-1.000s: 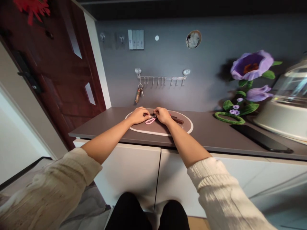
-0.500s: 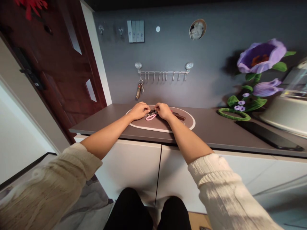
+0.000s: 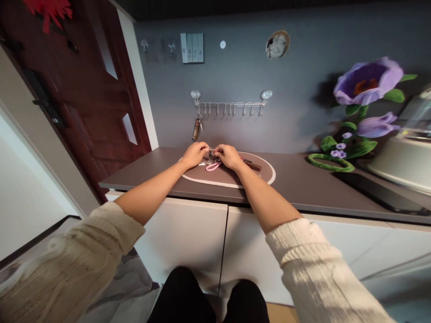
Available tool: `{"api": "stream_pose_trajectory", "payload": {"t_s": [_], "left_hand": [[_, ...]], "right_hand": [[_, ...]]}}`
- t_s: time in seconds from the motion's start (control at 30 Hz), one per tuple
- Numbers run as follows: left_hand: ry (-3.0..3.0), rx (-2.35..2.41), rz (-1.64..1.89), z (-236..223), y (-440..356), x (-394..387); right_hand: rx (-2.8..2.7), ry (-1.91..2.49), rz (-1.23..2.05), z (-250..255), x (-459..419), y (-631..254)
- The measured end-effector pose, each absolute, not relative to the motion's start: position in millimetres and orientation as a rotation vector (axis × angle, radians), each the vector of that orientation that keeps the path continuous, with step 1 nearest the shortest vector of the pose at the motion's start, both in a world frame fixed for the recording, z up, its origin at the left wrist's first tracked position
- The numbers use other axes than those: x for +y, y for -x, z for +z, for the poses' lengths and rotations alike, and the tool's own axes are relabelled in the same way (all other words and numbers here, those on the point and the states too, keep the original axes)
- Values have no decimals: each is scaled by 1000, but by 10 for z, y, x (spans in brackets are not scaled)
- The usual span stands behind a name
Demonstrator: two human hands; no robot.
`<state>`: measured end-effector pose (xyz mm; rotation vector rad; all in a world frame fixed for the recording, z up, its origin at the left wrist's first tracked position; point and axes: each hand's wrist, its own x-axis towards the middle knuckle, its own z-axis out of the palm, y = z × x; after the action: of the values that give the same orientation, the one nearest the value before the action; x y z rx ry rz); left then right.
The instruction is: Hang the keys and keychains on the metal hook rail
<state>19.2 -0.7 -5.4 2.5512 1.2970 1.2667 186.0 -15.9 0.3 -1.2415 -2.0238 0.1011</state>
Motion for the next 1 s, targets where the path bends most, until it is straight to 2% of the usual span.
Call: {"api": "stream_pose_trajectory", "payload": {"t_s": [0.47, 1.0], "left_hand": [[-2390, 1121, 1349, -80, -209, 38], [-2401, 1157, 1319, -24, -221, -77]], "right_hand": [[-1937, 1151, 284, 32, -212, -1802], [-1836, 967, 553, -5, -124, -1821]]}}
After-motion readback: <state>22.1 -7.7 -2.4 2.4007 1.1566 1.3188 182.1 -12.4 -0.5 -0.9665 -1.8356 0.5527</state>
